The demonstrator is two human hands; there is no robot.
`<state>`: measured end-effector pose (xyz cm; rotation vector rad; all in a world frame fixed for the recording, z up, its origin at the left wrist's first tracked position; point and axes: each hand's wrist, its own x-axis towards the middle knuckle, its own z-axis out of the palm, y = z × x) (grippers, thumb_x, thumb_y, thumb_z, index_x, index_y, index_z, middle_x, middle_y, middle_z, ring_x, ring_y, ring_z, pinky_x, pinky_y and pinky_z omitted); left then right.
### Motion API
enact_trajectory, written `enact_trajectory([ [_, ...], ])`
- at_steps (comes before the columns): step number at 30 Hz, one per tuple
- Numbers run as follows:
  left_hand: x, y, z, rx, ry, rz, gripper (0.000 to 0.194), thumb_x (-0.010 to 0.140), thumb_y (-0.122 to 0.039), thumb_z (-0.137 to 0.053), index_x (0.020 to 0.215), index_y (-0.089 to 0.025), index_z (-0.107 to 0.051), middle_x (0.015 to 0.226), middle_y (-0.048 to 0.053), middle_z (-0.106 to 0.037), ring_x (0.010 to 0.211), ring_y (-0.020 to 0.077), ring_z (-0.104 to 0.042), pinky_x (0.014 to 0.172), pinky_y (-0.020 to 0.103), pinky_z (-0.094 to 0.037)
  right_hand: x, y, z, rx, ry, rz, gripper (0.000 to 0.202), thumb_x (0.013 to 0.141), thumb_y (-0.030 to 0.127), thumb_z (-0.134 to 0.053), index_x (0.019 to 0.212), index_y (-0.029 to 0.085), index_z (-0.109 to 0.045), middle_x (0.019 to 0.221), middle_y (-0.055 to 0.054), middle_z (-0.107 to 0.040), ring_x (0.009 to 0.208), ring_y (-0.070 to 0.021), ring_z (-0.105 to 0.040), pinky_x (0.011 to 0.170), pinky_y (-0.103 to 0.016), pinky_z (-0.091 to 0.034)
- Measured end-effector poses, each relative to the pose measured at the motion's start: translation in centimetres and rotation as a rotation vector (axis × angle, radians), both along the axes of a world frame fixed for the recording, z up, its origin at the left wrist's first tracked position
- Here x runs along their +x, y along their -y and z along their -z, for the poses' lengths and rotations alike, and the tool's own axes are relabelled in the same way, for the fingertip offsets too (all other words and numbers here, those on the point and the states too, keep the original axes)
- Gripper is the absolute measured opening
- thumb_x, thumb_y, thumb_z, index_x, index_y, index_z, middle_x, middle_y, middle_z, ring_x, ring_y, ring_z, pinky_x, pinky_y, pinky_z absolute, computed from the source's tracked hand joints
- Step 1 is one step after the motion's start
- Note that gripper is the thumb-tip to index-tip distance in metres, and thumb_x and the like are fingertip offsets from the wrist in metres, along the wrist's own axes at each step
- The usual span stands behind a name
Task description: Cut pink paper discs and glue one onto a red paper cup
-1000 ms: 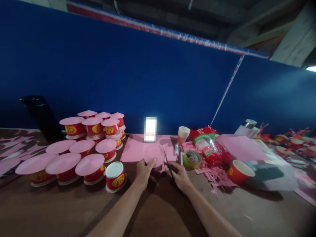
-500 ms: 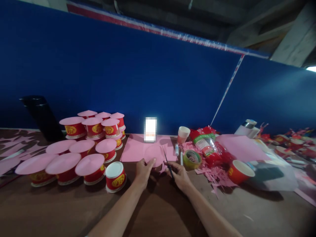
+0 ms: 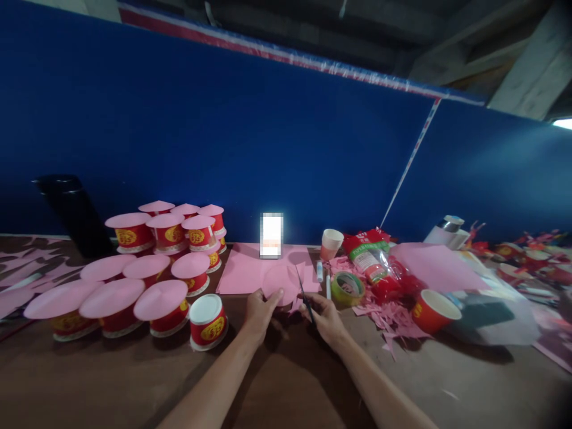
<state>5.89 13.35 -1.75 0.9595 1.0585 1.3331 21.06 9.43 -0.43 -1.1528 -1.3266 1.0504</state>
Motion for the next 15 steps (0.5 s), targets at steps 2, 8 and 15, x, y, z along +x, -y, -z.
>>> enact_trajectory([
  [2, -0.01, 0.02, -0.06, -0.006, 0.0, 0.001, 0.038, 0.06, -0.037, -0.071, 0.084, -0.008, -0.065, 0.073, 0.009, -0.069, 0.061, 0.0171, -0.063, 0.054, 0.026, -0.05, 0.0, -0.02, -0.01, 0.009, 0.001, 0.0, 0.038, 0.065, 0.034, -0.068, 0.096, 0.013, -0.065, 0.057, 0.003, -0.05, 0.047, -0.0069, -0.039, 0.042, -0.018, -0.032],
  [8, 0.05, 0.22, -0.51, -0.033, 0.035, -0.001, 0.038, 0.058, -0.036, -0.072, 0.082, -0.008, -0.065, 0.07, 0.008, -0.069, 0.058, 0.0167, -0.062, 0.051, 0.025, -0.049, 0.11, -0.16, 0.22, 0.019, 0.001, 0.005, 0.038, 0.064, 0.033, -0.068, 0.096, 0.013, -0.066, 0.056, 0.003, -0.05, 0.048, -0.0071, -0.039, 0.044, -0.018, -0.031],
  [15, 0.12, 0.2, -0.48, -0.032, 0.085, -0.001, 0.036, 0.058, -0.036, -0.072, 0.082, -0.009, -0.065, 0.067, 0.007, -0.068, 0.056, 0.0164, -0.062, 0.051, 0.025, -0.049, 0.27, -0.2, 0.33, 0.028, 0.033, -0.007, 0.038, 0.064, 0.033, -0.068, 0.097, 0.014, -0.066, 0.057, 0.002, -0.051, 0.048, -0.0076, -0.039, 0.043, -0.019, -0.032],
])
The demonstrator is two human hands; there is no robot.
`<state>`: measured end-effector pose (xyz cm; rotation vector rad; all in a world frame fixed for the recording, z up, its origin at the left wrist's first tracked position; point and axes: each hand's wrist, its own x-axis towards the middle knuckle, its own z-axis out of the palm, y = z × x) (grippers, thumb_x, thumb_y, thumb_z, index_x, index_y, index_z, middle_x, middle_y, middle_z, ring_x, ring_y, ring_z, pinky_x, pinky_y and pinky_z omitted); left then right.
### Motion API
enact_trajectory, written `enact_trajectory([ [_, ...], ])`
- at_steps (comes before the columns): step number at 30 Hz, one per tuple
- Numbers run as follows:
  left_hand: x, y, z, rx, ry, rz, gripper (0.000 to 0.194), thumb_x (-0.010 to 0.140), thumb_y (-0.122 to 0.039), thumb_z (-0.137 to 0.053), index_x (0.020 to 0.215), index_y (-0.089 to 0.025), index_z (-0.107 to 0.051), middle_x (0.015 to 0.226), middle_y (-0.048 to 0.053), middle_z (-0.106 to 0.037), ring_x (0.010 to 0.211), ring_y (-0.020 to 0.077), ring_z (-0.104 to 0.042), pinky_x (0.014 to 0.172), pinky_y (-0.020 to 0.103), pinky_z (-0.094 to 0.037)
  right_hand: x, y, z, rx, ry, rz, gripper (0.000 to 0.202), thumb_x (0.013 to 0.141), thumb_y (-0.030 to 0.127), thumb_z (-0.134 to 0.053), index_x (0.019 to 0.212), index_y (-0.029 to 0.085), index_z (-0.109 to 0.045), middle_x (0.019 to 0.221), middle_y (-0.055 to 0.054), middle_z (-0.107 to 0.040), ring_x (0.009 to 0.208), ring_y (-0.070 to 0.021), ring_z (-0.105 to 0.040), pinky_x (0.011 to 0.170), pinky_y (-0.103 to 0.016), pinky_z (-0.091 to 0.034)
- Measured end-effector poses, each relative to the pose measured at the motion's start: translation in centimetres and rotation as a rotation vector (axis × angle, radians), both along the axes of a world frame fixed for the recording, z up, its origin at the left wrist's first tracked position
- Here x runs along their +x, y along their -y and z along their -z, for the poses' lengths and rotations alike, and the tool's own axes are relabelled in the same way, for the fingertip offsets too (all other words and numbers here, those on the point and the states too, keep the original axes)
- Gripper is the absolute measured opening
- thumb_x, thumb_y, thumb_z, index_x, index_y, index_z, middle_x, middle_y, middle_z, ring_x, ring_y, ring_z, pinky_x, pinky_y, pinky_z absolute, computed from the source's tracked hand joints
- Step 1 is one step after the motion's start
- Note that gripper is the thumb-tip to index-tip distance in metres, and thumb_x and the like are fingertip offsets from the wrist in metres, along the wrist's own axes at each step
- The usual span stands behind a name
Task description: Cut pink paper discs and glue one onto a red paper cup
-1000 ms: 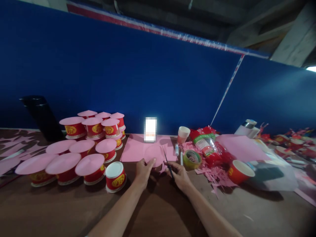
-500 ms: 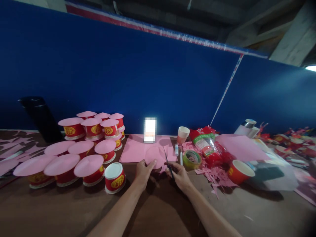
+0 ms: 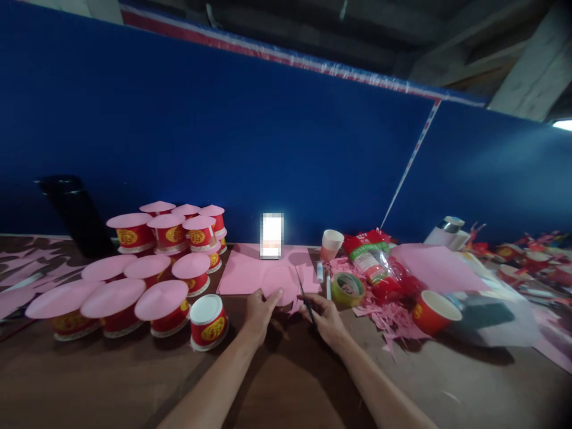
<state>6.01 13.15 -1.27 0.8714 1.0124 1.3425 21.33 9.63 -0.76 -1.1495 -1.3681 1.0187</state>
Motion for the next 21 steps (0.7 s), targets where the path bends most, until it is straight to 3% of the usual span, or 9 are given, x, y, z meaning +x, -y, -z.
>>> enact_trajectory([
  [21, -0.18, -0.45, 0.94, 0.028, -0.029, -0.022, 0.034, 0.061, -0.04, -0.069, 0.077, -0.01, -0.062, 0.063, 0.005, -0.067, 0.051, 0.0153, -0.061, 0.049, 0.025, -0.048, -0.1, -0.2, 0.31, 0.019, 0.009, 0.016, 0.037, 0.064, 0.036, -0.069, 0.095, 0.015, -0.067, 0.059, 0.002, -0.053, 0.051, -0.009, -0.041, 0.047, -0.02, -0.034],
])
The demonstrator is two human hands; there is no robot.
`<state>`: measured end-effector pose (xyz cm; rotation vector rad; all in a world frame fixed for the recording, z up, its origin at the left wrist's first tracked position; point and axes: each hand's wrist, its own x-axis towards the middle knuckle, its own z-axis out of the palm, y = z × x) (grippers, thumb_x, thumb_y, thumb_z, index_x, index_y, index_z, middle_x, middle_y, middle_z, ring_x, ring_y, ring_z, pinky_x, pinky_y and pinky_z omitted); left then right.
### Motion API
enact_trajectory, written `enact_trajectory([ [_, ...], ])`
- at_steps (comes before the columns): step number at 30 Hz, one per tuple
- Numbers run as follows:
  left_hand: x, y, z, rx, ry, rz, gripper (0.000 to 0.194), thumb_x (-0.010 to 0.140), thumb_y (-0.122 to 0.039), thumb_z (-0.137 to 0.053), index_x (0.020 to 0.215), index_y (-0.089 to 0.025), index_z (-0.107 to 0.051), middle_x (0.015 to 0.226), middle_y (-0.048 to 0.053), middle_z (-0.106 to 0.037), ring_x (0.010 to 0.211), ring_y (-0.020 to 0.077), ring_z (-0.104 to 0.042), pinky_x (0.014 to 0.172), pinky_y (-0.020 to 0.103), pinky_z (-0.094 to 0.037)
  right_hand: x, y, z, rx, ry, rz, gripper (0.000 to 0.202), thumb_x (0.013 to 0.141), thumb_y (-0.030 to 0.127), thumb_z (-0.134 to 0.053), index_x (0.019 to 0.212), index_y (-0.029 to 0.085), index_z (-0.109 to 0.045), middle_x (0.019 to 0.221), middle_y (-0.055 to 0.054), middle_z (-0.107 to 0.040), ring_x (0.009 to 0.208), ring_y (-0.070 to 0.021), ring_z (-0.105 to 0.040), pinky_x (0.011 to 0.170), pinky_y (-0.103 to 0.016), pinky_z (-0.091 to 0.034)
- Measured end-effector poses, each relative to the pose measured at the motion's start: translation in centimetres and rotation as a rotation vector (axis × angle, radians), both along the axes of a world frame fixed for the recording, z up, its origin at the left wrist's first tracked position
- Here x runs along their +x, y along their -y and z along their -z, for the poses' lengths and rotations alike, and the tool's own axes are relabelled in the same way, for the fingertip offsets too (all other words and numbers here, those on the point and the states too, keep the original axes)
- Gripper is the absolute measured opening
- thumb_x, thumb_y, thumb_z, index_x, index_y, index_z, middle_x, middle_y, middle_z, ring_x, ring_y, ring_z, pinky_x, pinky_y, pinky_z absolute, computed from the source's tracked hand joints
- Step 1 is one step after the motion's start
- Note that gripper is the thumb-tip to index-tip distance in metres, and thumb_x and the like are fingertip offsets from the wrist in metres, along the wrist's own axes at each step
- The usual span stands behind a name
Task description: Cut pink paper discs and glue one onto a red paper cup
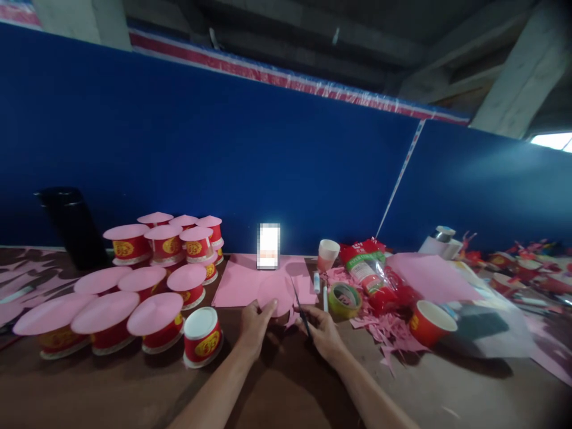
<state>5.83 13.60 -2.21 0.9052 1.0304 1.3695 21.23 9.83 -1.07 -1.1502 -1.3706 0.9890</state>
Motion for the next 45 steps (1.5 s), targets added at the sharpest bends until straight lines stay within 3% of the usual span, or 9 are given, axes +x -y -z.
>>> enact_trajectory([
  [10, 0.01, 0.1, -0.49, -0.019, -0.017, 0.002, 0.035, 0.057, -0.039, -0.072, 0.074, -0.01, -0.063, 0.06, 0.005, -0.066, 0.05, 0.0158, -0.06, 0.049, 0.025, -0.048, 0.17, -0.12, 0.33, 0.009, -0.012, -0.015, 0.037, 0.064, 0.033, -0.069, 0.096, 0.014, -0.065, 0.058, 0.003, -0.05, 0.051, -0.0076, -0.039, 0.045, -0.018, -0.032],
  [45, -0.17, -0.03, 0.27, 0.036, -0.015, 0.025, 0.036, 0.062, -0.041, -0.068, 0.079, -0.009, -0.063, 0.064, 0.005, -0.066, 0.054, 0.0159, -0.06, 0.052, 0.026, -0.046, 0.13, -0.01, 0.02, -0.013, -0.023, -0.023, 0.033, 0.066, 0.034, -0.067, 0.091, 0.013, -0.065, 0.057, 0.003, -0.046, 0.052, -0.0081, -0.037, 0.046, -0.019, -0.03],
])
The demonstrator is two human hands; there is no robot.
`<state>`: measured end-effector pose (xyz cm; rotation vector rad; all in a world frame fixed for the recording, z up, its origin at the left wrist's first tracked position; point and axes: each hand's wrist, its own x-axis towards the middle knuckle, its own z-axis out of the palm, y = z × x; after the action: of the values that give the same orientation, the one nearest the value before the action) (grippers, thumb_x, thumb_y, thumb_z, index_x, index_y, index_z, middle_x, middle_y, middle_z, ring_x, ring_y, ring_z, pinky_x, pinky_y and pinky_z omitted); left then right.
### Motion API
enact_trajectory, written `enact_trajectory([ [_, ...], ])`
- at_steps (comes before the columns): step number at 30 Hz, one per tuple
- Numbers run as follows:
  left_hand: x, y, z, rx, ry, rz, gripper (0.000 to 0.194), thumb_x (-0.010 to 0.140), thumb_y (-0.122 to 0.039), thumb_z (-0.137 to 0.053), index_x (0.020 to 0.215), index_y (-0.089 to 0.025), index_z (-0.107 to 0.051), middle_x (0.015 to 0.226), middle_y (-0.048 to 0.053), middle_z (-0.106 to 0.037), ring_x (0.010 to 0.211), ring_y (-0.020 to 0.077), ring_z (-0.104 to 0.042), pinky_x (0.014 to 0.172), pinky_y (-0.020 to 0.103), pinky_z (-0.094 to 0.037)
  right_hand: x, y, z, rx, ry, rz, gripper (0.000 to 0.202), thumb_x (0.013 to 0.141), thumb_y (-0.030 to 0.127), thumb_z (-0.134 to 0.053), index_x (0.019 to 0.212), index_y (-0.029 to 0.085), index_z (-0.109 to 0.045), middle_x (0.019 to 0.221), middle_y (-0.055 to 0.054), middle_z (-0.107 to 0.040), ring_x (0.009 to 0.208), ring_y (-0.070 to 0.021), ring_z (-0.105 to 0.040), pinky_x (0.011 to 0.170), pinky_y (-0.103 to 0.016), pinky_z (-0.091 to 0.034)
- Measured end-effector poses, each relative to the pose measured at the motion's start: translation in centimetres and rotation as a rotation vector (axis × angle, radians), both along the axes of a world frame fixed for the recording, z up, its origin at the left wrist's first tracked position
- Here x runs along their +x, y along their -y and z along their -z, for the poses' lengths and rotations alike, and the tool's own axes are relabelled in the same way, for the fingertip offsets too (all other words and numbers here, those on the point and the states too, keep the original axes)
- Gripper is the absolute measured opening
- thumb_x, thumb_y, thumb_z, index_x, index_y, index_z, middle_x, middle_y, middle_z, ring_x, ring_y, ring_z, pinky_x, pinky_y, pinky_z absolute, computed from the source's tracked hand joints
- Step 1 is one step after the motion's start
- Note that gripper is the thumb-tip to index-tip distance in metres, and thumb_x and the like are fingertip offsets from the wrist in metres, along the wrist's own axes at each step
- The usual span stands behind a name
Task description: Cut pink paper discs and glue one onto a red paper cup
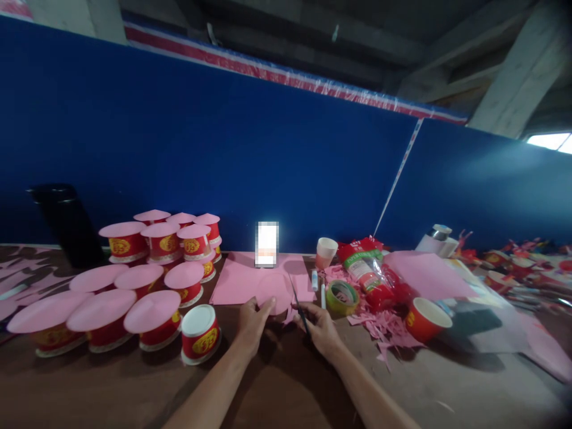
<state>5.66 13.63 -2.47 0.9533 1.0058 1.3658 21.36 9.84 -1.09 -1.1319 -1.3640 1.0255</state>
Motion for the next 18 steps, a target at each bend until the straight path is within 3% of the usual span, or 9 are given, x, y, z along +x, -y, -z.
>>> enact_trajectory([
  [18, -0.14, -0.17, 0.12, -0.009, 0.001, -0.034, 0.034, 0.062, -0.041, -0.067, 0.077, -0.011, -0.063, 0.061, 0.003, -0.064, 0.052, 0.0158, -0.059, 0.049, 0.026, -0.045, -0.18, 0.19, -0.44, 0.01, 0.043, 0.005, 0.032, 0.066, 0.035, -0.066, 0.091, 0.015, -0.067, 0.063, 0.001, -0.054, 0.054, -0.0095, -0.042, 0.05, -0.02, -0.034],
])
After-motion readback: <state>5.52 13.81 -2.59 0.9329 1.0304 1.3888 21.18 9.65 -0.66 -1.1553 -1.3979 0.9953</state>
